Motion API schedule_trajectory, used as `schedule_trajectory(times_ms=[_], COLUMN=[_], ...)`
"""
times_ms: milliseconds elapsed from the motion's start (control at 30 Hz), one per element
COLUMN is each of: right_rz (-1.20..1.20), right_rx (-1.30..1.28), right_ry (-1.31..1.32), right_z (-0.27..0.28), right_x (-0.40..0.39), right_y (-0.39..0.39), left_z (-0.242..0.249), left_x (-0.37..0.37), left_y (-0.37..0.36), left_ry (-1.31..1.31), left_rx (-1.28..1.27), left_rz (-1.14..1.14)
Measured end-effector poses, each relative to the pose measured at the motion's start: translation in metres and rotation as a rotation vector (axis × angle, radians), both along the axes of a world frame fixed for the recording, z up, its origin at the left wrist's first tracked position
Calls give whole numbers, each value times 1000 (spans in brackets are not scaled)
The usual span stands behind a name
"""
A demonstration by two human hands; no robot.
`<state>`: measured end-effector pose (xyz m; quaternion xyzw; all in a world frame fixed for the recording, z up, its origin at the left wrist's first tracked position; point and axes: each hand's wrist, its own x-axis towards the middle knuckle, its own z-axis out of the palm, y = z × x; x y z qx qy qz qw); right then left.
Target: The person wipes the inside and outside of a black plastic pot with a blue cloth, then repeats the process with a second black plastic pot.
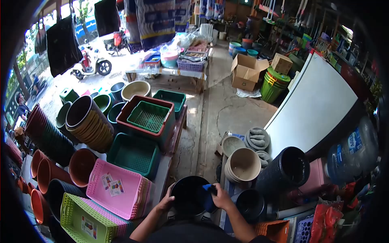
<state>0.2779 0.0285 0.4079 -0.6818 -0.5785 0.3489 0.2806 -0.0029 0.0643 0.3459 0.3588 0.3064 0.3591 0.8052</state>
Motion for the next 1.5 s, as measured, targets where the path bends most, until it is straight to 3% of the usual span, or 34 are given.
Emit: schedule_trajectory(times_ms=[167,233,300,333,400,433,500,533,600,733,800,833,900,933,1000,1067,1100,1167,1200,1267,1333,1400,1433,1500], right_rz=[-45,27,255,251,475,477,816,820,792,582,506,516,516,521,934,858,858,532,535,635,741,497,500,199], right_rx=[412,41,232,236,-218,-211,-147,-144,-22,45,108,104,20,13,-122,388,382,674,672,373,145,-335,-336,-557], right_ry=[10,110,252,252,457,456,-327,-326,-805,-784,-36,-39,370,372,-525,-988,-983,-787,-792,-871,-702,94,93,632], right_z=[48,70,61,51,22,7,-17,-13,6,-22,-65,-57,-13,-1,15,15,10,7,3,3,-27,37,46,53], right_x=[-11,-39,-65,-68,-67,-64,-55,-53,-54,-64,-73,-77,-88,-86,-64,-30,-27,-21,-21,-33,-50,-84,-90,-99], right_y=[-9,-18,-18,-17,-4,5,18,16,13,29,37,32,19,21,24,20,29,54,49,27,8,-11,-13,-17], left_z=[25,31,32,17,46,58,50,51,57,65,71,72,57,51,50,66,68,69,61,48,47,41,43,48], left_x=[23,32,41,43,45,45,40,40,41,47,47,45,35,27,21,22,24,34,34,31,31,35,38,42], left_y=[-9,-13,-12,-10,-17,-19,-23,-25,-29,-28,-26,-26,-18,-13,-13,-22,-27,-29,-25,-21,-19,-26,-29,-34], left_ry=[46,23,89,112,167,223,289,301,304,367,296,225,217,209,204,226,230,105,143,186,308,306,309,237], left_rx=[87,67,238,338,366,392,427,419,409,466,415,372,369,376,372,290,284,219,281,303,381,390,399,347], left_rz=[222,283,339,336,370,409,428,394,353,412,409,396,430,419,410,317,313,462,497,529,576,576,571,527])
